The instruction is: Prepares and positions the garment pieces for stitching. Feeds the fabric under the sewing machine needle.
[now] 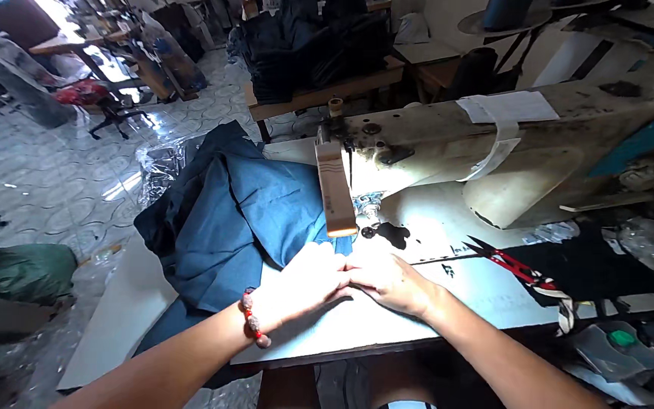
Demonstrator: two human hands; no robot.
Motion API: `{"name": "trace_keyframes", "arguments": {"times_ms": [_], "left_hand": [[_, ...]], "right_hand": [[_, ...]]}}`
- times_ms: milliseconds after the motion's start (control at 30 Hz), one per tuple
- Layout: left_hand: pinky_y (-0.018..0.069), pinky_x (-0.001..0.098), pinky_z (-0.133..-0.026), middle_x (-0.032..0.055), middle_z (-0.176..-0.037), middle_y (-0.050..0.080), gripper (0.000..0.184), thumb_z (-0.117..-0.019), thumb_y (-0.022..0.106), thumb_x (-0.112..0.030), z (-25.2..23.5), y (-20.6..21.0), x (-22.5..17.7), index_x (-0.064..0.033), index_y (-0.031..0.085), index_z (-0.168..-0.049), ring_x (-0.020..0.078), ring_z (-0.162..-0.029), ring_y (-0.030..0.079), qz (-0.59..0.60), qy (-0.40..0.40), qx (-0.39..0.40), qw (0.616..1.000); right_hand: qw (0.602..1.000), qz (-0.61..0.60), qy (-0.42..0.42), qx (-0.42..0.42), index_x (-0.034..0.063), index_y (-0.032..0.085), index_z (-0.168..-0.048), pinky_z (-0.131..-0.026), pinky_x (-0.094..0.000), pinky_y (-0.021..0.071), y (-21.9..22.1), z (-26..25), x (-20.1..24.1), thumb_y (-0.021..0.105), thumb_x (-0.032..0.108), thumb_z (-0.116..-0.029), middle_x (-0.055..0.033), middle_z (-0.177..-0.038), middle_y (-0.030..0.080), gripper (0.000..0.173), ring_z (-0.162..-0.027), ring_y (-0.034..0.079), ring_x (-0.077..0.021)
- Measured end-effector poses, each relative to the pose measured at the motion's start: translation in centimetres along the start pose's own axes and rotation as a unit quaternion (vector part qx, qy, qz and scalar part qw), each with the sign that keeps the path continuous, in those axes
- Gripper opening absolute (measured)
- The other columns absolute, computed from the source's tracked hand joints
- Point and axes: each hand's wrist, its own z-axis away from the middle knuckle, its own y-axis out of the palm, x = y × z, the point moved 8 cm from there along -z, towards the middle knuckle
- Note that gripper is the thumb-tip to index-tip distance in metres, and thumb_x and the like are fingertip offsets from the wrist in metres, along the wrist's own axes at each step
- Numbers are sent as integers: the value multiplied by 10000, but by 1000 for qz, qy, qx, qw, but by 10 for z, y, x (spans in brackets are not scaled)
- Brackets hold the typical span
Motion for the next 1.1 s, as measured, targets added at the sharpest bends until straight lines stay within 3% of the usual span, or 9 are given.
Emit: {"name": "trace_keyframes", "arguments": {"times_ms": [133,333,433,567,667,733,900,1000,1100], "left_hand": [[499,451,-799,48,-1094,722,467,-989,520,-535,8,0,24,-142,707,-1160,292,-1036,650,-25,-42,42,998],[481,483,-850,121,-1172,696,484,-1059,411,-441,6,2,35,-100,683,-1269,344,-1107,619,-8,-112,142,983],[498,485,-763,89,-1067,691,405,-1044,389,-304,-4,-5,54,-148,742,-1168,327,-1029,629,-52,-130,101,985],[487,512,-757,109,-1025,698,225,-913,637,-255,-13,-36,66,-105,778,-1003,365,-1030,635,-122,-138,49,982],[480,455,-730,86,-845,674,193,-921,722,-273,-12,-53,49,-124,755,-1040,307,-865,654,-154,-115,44,980],[488,433,-741,60,-810,674,259,-953,701,-350,-8,-52,44,-167,743,-1131,265,-823,660,-164,-121,66,977],[470,426,-682,48,-751,641,288,-1011,604,-322,-6,-42,30,-140,753,-844,254,-775,641,-98,-47,52,993],[480,445,-683,97,-827,673,333,-1056,522,-292,-9,-13,1,-79,695,-867,302,-805,653,-27,3,81,996],[445,420,-635,76,-834,660,309,-1031,552,-355,-6,-4,0,-112,705,-916,284,-775,632,-7,29,36,999]], "right_hand": [[998,49,26,-26,54,769,-953,-914,-371,578,-6,12,5,563,64,-970,-118,-1039,770,207,-1031,736,-249],[997,42,63,-17,48,774,-989,-961,-398,559,-3,4,-11,536,118,-1012,-118,-1071,771,249,-1077,727,-256],[996,22,82,-12,39,769,-973,-972,-399,547,-3,-5,-27,553,135,-1009,-115,-1025,762,239,-1054,717,-255],[993,-10,111,-25,26,763,-949,-949,-398,545,-3,-15,-42,577,117,-986,-126,-984,745,210,-1029,703,-261],[991,-14,129,-32,20,758,-931,-923,-386,550,-5,-15,-44,587,109,-975,-128,-963,739,197,-1005,701,-260],[990,-15,132,-36,26,765,-936,-919,-379,551,-4,-14,-45,594,114,-974,-117,-958,741,195,-1000,699,-251],[993,-9,119,-16,51,777,-991,-954,-395,531,-3,-15,-46,578,132,-990,-96,-1021,744,215,-1042,685,-249],[998,-14,66,2,72,785,-1023,-1001,-405,526,-3,-8,-26,568,149,-1003,-101,-1070,755,231,-1105,691,-245],[999,-2,40,-16,61,752,-950,-926,-370,563,-1,4,-1,566,138,-1016,-105,-1010,745,212,-1040,707,-229]]}}
